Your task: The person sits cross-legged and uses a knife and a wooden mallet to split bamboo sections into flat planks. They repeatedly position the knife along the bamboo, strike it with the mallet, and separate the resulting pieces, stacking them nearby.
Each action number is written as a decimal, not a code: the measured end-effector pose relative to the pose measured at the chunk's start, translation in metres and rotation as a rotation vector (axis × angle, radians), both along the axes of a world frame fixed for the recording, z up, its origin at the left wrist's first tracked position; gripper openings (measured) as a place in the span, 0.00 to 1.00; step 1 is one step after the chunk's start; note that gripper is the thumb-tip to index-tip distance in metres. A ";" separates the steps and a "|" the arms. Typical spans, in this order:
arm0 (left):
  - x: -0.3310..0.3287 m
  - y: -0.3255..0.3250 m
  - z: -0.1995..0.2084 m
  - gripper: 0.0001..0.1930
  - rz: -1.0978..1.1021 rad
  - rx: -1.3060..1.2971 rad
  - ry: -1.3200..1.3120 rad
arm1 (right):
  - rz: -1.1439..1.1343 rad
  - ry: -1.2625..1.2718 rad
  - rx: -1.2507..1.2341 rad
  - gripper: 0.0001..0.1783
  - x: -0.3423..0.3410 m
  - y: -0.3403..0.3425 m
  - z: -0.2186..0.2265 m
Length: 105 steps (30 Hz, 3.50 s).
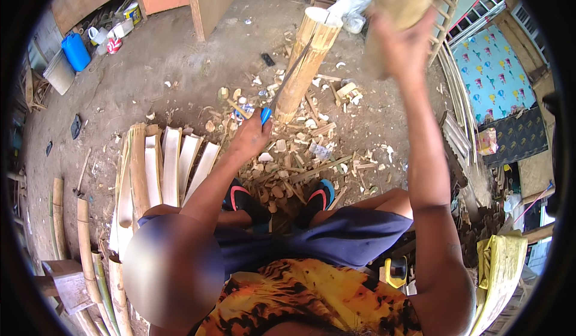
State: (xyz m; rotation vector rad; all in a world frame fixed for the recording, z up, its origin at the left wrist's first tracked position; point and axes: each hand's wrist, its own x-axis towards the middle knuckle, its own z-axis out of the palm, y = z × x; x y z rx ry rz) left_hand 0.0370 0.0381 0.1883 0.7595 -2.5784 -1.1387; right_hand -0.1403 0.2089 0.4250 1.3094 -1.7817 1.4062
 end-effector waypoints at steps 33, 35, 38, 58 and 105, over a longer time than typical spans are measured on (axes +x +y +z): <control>-0.034 -0.034 -0.128 0.17 -0.165 0.050 -0.316 | -0.040 -0.749 0.636 0.46 -0.083 -0.005 -0.265; -0.042 -0.030 -0.157 0.18 -0.130 0.018 -0.231 | 0.138 -0.756 0.193 0.43 -0.098 -0.007 -0.217; -0.055 -0.028 -0.179 0.19 -0.105 0.055 -0.215 | -0.093 -0.602 0.050 0.42 -0.133 0.004 -0.132; -0.001 -0.026 -0.254 0.22 -0.019 0.154 -0.501 | -0.172 -0.627 1.261 0.51 -0.101 0.143 -0.434; -0.104 0.079 -0.186 0.12 -0.080 0.553 -0.138 | -0.106 -1.408 -0.578 0.34 -0.223 0.142 -0.433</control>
